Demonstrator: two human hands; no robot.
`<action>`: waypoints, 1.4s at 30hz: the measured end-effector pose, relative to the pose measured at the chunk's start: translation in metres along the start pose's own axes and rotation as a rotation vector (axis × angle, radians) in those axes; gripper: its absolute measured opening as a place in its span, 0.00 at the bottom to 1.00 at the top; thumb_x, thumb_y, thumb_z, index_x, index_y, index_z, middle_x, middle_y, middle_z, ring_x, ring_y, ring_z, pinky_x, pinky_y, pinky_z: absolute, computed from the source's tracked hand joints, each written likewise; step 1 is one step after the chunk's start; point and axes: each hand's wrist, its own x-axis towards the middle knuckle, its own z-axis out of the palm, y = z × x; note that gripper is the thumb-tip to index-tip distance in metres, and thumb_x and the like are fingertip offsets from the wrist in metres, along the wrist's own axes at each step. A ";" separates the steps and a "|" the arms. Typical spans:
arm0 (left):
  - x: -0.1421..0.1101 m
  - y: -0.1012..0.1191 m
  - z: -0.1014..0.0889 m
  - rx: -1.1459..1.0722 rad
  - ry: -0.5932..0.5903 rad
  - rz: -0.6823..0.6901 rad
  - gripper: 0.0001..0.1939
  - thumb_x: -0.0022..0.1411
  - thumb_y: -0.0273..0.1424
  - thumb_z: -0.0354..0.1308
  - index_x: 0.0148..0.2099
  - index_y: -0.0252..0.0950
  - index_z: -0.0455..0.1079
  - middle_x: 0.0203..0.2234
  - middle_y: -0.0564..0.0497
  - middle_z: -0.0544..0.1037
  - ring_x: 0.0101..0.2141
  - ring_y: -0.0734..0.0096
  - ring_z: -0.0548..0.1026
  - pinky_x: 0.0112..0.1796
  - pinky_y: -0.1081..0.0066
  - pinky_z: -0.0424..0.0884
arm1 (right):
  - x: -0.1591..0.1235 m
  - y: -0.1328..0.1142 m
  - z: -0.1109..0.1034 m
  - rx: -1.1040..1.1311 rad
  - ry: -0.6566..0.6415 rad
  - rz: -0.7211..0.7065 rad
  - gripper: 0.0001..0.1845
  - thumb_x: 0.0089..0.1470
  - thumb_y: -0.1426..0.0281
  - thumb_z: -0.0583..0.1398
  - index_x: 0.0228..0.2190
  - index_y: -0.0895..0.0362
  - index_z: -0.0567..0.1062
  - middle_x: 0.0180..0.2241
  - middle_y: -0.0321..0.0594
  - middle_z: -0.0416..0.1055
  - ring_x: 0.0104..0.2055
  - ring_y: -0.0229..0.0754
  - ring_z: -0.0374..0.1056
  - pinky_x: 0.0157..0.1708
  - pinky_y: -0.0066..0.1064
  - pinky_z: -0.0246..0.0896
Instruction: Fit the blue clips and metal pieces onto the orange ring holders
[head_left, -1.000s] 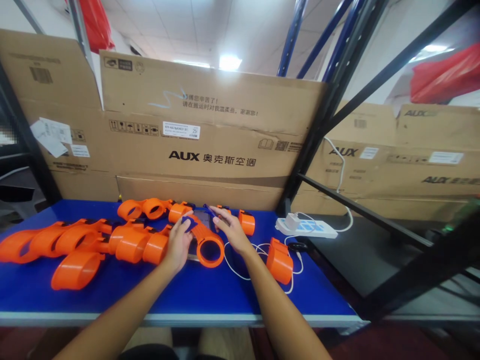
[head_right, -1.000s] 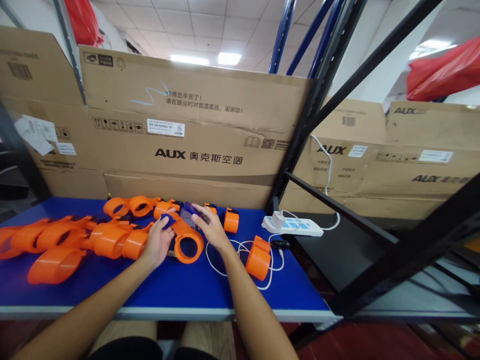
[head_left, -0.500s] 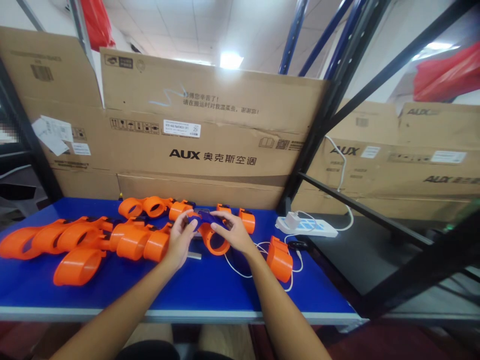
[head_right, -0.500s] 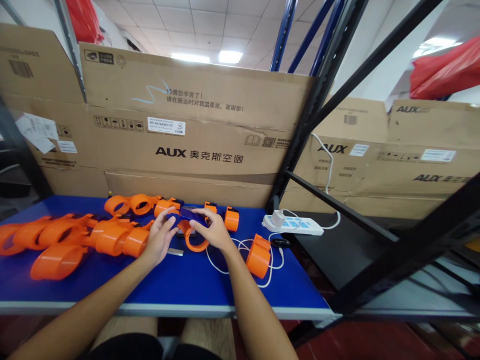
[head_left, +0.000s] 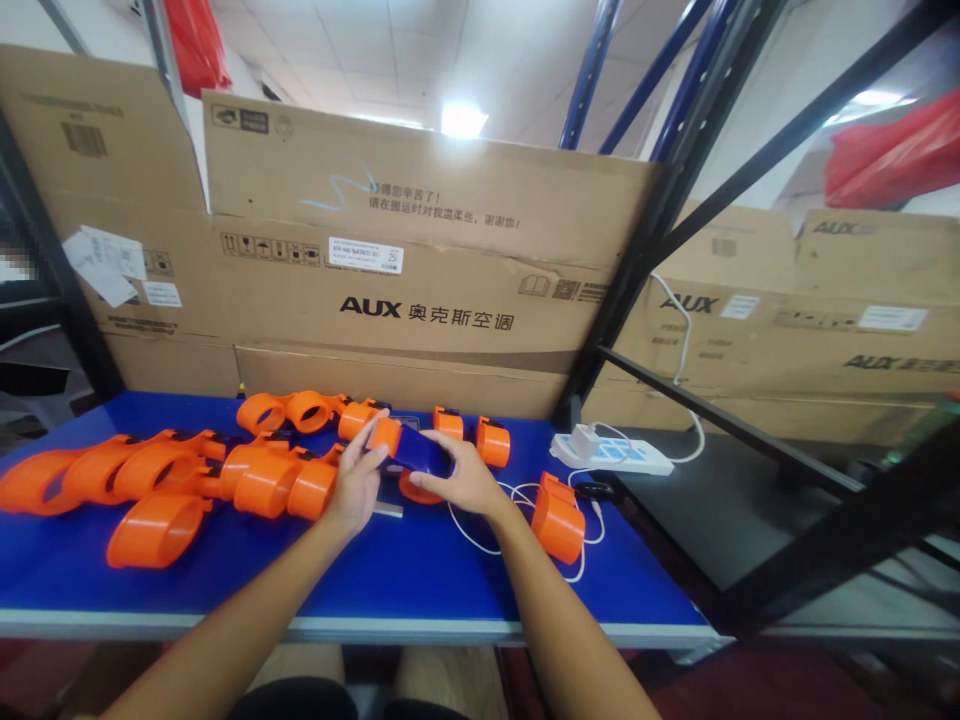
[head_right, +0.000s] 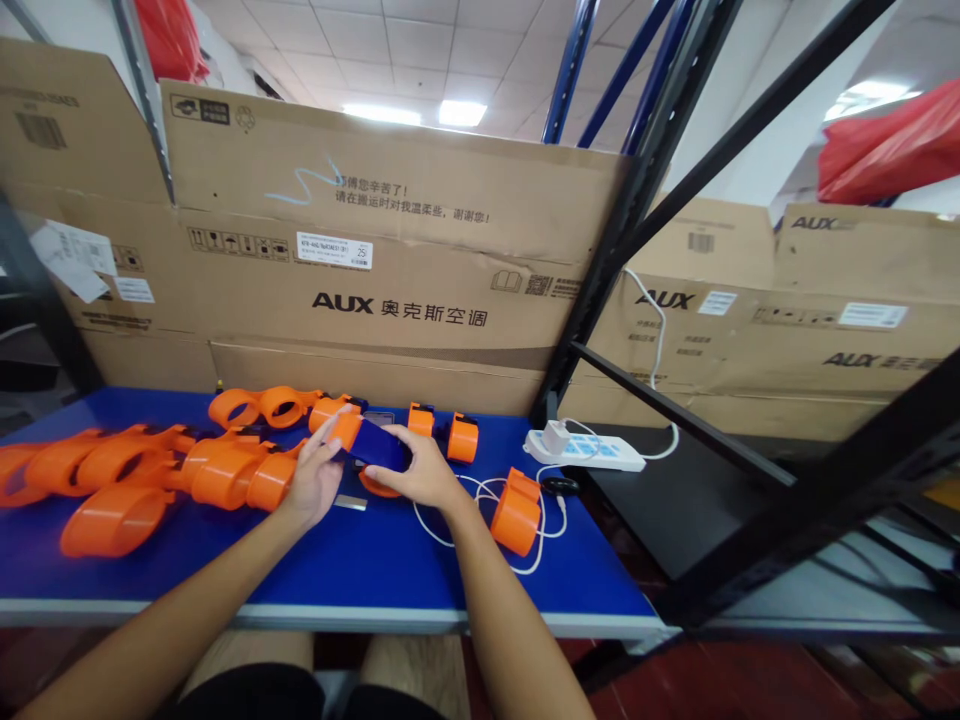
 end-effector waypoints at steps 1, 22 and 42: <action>0.000 0.000 0.000 0.054 -0.003 0.032 0.31 0.54 0.31 0.70 0.61 0.40 0.71 0.59 0.42 0.75 0.63 0.51 0.67 0.61 0.60 0.63 | -0.001 0.001 0.001 -0.087 0.044 -0.037 0.32 0.52 0.57 0.69 0.56 0.53 0.73 0.54 0.46 0.75 0.53 0.53 0.73 0.57 0.48 0.67; 0.009 -0.004 -0.009 0.330 0.001 0.165 0.28 0.52 0.36 0.72 0.53 0.40 0.67 0.53 0.42 0.79 0.55 0.52 0.76 0.58 0.51 0.68 | -0.004 0.009 0.002 -0.506 0.118 -0.302 0.35 0.56 0.57 0.66 0.62 0.51 0.67 0.53 0.50 0.73 0.53 0.55 0.69 0.55 0.52 0.65; -0.009 -0.012 -0.008 0.397 -0.435 -0.003 0.62 0.52 0.43 0.73 0.77 0.41 0.38 0.69 0.39 0.59 0.67 0.39 0.59 0.63 0.47 0.62 | 0.005 0.010 0.018 0.204 0.177 0.342 0.37 0.59 0.38 0.50 0.22 0.57 0.71 0.21 0.39 0.68 0.27 0.42 0.62 0.27 0.31 0.58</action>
